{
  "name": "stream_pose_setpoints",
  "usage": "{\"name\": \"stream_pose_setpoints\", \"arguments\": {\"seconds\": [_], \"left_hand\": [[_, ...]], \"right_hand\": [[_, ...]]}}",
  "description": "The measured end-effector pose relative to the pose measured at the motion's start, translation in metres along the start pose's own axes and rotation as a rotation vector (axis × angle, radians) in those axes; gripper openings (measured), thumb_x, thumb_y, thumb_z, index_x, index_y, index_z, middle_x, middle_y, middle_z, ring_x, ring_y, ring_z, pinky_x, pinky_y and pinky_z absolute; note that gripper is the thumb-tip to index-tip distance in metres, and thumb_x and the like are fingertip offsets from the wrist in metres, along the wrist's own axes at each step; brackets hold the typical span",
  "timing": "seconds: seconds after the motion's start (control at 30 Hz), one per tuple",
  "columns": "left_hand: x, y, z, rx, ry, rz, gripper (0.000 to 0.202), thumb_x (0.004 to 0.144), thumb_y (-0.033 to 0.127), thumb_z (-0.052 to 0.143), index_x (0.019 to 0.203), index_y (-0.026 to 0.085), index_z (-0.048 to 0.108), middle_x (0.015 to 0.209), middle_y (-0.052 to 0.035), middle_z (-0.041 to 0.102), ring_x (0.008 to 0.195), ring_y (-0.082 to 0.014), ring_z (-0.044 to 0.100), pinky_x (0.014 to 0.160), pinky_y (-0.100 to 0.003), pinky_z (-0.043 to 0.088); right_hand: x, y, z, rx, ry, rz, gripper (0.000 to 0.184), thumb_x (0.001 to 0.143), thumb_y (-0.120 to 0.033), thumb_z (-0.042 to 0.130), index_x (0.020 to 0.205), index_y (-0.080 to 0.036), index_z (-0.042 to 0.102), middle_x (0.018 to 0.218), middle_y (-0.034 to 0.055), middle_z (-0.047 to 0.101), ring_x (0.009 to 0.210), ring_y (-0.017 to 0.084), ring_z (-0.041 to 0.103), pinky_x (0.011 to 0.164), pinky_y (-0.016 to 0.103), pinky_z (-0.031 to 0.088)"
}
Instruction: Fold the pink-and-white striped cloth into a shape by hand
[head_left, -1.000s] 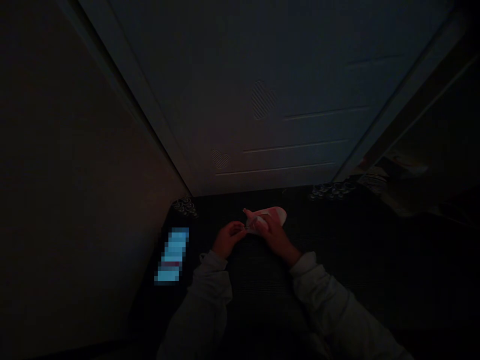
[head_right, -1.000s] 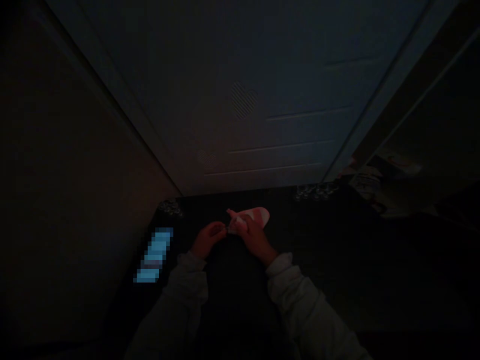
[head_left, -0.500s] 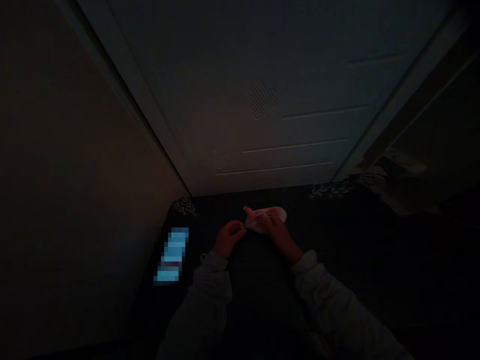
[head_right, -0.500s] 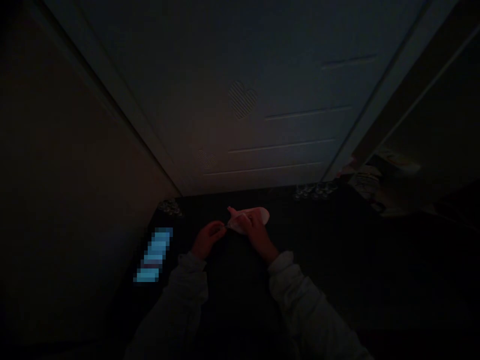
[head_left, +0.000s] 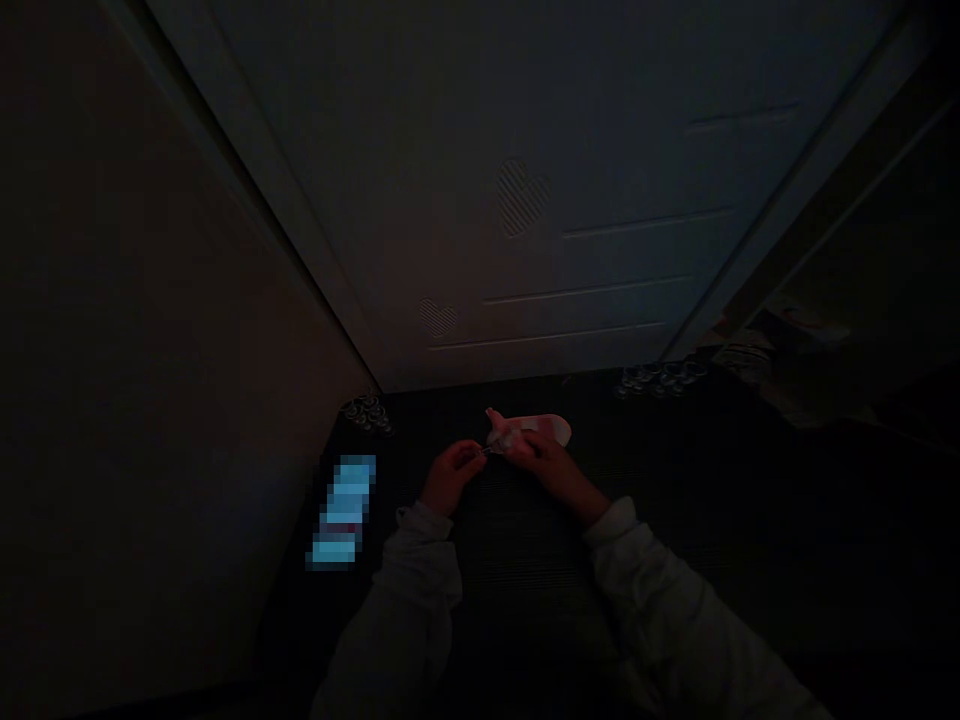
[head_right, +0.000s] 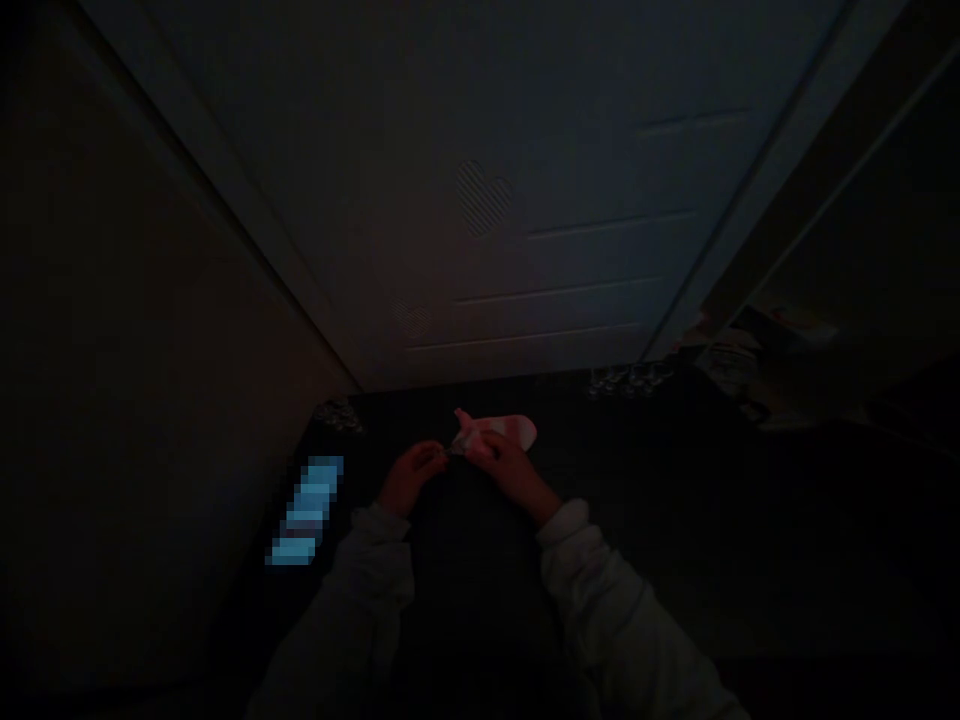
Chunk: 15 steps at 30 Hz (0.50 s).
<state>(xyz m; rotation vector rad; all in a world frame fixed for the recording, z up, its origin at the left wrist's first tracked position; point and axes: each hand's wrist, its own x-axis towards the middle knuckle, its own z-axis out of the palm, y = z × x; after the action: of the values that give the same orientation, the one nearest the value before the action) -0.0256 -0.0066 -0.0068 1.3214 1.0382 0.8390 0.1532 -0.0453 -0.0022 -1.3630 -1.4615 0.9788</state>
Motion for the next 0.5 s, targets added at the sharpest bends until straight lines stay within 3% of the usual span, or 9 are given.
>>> {"name": "stream_pose_setpoints", "arguments": {"seconds": [0.3, 0.5], "left_hand": [[0.0015, 0.0010, -0.0021, -0.032, -0.010, -0.017, 0.030, 0.063, 0.033, 0.064, 0.086, 0.014, 0.057, 0.075, -0.0025, 0.061, 0.068, -0.0126, 0.055, 0.067, -0.027, 0.042], [0.0014, 0.0010, -0.0014, -0.031, -0.003, -0.012, 0.030, 0.061, 0.032, 0.065, 0.085, 0.015, 0.056, 0.078, -0.0026, 0.061, 0.073, -0.0136, 0.056, 0.069, -0.027, 0.042]], "right_hand": [[-0.0018, -0.0044, 0.0009, 0.043, -0.007, 0.042, 0.023, 0.071, -0.037, 0.056, 0.082, -0.017, 0.058, 0.075, -0.0001, 0.057, 0.065, 0.014, 0.050, 0.060, 0.027, 0.040], [-0.0005, -0.0024, 0.0007, 0.073, -0.022, -0.005, 0.025, 0.074, -0.037, 0.053, 0.087, -0.017, 0.060, 0.083, 0.0015, 0.060, 0.075, 0.016, 0.053, 0.067, 0.029, 0.041]]}}
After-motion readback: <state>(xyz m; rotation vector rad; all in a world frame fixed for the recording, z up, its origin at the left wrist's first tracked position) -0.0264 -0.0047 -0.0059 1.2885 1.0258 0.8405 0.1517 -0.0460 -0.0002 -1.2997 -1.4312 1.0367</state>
